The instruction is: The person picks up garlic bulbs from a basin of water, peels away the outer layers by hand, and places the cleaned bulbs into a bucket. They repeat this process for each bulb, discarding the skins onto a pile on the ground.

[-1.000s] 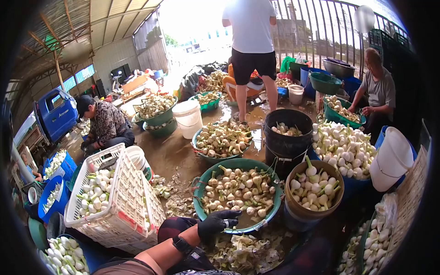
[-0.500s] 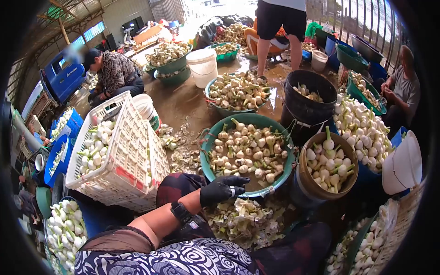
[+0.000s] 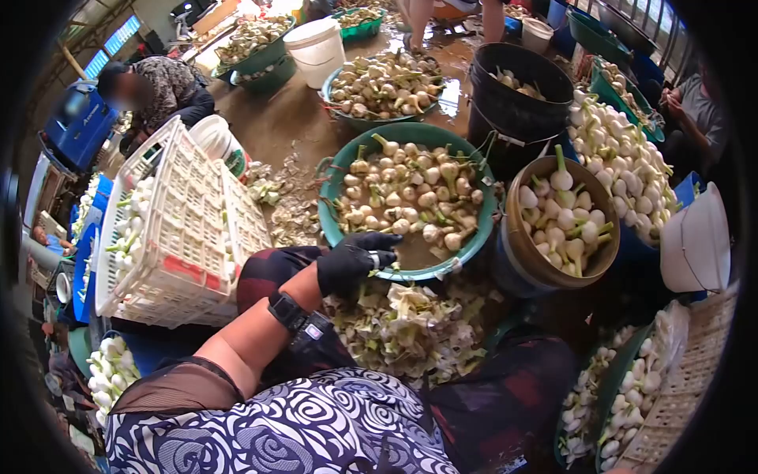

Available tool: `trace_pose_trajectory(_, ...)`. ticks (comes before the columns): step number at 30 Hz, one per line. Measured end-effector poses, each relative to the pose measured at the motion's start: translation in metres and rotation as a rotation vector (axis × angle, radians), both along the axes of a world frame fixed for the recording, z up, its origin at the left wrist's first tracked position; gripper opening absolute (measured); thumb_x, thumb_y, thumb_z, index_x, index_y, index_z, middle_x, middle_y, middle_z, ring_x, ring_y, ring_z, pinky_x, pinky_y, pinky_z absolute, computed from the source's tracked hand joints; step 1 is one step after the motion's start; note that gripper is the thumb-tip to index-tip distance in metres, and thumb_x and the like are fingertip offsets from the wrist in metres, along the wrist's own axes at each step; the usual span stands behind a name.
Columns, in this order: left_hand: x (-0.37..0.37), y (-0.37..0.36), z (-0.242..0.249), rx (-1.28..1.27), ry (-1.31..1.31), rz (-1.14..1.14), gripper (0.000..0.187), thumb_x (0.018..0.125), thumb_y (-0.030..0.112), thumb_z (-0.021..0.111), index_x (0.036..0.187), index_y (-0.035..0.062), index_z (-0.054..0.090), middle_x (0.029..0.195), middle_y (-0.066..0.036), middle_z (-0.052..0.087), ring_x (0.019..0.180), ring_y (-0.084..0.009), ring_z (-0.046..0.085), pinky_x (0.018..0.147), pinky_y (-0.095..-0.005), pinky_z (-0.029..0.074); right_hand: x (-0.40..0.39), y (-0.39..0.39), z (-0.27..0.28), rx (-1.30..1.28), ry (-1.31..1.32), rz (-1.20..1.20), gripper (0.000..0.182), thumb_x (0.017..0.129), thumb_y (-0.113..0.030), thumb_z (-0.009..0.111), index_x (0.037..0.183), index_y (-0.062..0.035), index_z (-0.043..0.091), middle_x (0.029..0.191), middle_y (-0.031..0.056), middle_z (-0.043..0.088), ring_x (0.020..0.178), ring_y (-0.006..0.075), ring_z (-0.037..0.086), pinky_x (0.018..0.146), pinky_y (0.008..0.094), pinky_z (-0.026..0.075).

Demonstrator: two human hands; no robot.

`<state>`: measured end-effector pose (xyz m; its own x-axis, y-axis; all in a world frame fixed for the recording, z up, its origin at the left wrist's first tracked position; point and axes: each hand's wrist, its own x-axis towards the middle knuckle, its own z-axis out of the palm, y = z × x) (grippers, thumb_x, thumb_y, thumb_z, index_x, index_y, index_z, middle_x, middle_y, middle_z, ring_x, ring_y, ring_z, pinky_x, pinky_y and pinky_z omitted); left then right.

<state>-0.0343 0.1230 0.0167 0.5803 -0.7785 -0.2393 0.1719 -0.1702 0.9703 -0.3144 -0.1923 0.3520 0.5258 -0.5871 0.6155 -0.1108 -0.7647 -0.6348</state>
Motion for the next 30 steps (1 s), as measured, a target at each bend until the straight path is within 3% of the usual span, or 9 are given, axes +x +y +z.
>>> trace_pose_trajectory(4, 0.042, -0.014, -0.041, 0.226, -0.197, 0.053, 0.040, 0.080, 0.018, 0.067, 0.115, 0.0009, 0.059, 0.106, -0.014, 0.064, 0.092, -0.0198, 0.062, 0.082, -0.0301, 0.048, 0.006, 0.034, -0.037, 0.187, -0.277, 0.321, 0.042, 0.097, -0.024, 0.035, 0.129, 0.0022, 0.042, 0.125, 0.0157, 0.051, 0.112, 0.0249, 0.053, 0.097, 0.0395, 0.042)
trace_pose_trajectory(7, 0.058, -0.035, -0.086, 0.412, -0.294, -0.007, 0.037, 0.082, 0.016, 0.066, 0.115, 0.0016, 0.059, 0.099, -0.009, 0.066, 0.088, -0.0132, 0.060, 0.080, -0.0277, 0.048, 0.029, 0.051, -0.111, 0.703, -0.359, 0.694, 0.043, 0.097, -0.025, 0.034, 0.129, 0.0023, 0.042, 0.126, 0.0161, 0.051, 0.112, 0.0255, 0.052, 0.098, 0.0402, 0.042)
trace_pose_trajectory(9, 0.058, -0.057, -0.109, 0.444, -0.211, -0.081, 0.042, 0.080, 0.021, 0.066, 0.117, 0.0023, 0.058, 0.106, -0.014, 0.065, 0.093, -0.0205, 0.062, 0.083, -0.0306, 0.048, 0.057, 0.073, -0.188, 1.204, -0.444, 0.615, 0.043, 0.097, -0.026, 0.035, 0.127, 0.0030, 0.044, 0.120, 0.0157, 0.055, 0.109, 0.0260, 0.054, 0.094, 0.0386, 0.044)
trace_pose_trajectory(13, 0.063, -0.121, -0.152, 0.533, -0.630, -0.232, 0.045, 0.082, 0.023, 0.058, 0.124, 0.0089, 0.053, 0.116, -0.019, 0.058, 0.106, -0.0328, 0.056, 0.092, -0.0375, 0.043, 0.116, 0.093, -0.259, 1.204, 0.290, 0.380, 0.022, 0.090, -0.013, 0.052, 0.106, 0.0010, 0.060, 0.092, 0.0048, 0.063, 0.080, 0.0122, 0.058, 0.075, 0.0261, 0.047)
trace_pose_trajectory(15, 0.073, -0.152, -0.168, 0.523, -0.624, -0.271, 0.048, 0.080, 0.019, 0.057, 0.127, 0.0113, 0.050, 0.116, -0.019, 0.057, 0.106, -0.0357, 0.055, 0.091, -0.0407, 0.043, 0.126, 0.086, -0.291, 1.109, 0.492, 0.422, 0.026, 0.088, -0.021, 0.057, 0.101, 0.0009, 0.062, 0.091, 0.0088, 0.064, 0.079, 0.0197, 0.061, 0.073, 0.0314, 0.048)
trace_pose_trajectory(17, 0.082, -0.174, -0.185, 0.684, -0.736, -0.344, 0.055, 0.076, 0.021, 0.059, 0.129, 0.0139, 0.045, 0.110, -0.019, 0.059, 0.104, -0.0344, 0.056, 0.088, -0.0412, 0.044, 0.128, 0.076, -0.316, 0.378, 0.808, 0.409, 0.033, 0.082, -0.028, 0.062, 0.100, 0.0001, 0.062, 0.093, 0.0148, 0.064, 0.083, 0.0298, 0.061, 0.075, 0.0385, 0.048)
trace_pose_trajectory(19, 0.085, -0.183, -0.180, 0.813, -0.738, -0.459, 0.058, 0.074, 0.024, 0.061, 0.130, 0.0177, 0.044, 0.112, -0.017, 0.058, 0.106, -0.0343, 0.054, 0.088, -0.0430, 0.044, 0.137, 0.076, -0.309, 0.094, 0.746, 0.380, 0.036, 0.078, -0.031, 0.064, 0.101, -0.0029, 0.062, 0.094, 0.0187, 0.062, 0.089, 0.0342, 0.059, 0.079, 0.0425, 0.046)
trace_pose_trajectory(25, 0.085, -0.183, -0.201, 0.946, -0.892, -0.542, 0.051, 0.073, 0.027, 0.059, 0.123, 0.0194, 0.053, 0.120, -0.016, 0.053, 0.110, -0.0348, 0.051, 0.088, -0.0472, 0.043, 0.132, 0.067, -0.312, 0.370, 0.630, 0.464, 0.035, 0.077, -0.026, 0.067, 0.103, -0.0039, 0.061, 0.098, 0.0181, 0.062, 0.091, 0.0354, 0.058, 0.080, 0.0431, 0.046)
trace_pose_trajectory(30, 0.090, -0.140, -0.195, 0.722, -0.530, -0.227, 0.040, 0.068, 0.039, 0.069, 0.089, 0.0050, 0.066, 0.087, -0.019, 0.063, 0.083, -0.0326, 0.062, 0.076, -0.0387, 0.048, 0.128, 0.068, -0.312, 0.279, 0.632, 0.407, 0.036, 0.077, -0.027, 0.067, 0.103, -0.0030, 0.061, 0.096, 0.0187, 0.062, 0.089, 0.0356, 0.059, 0.080, 0.0421, 0.046)
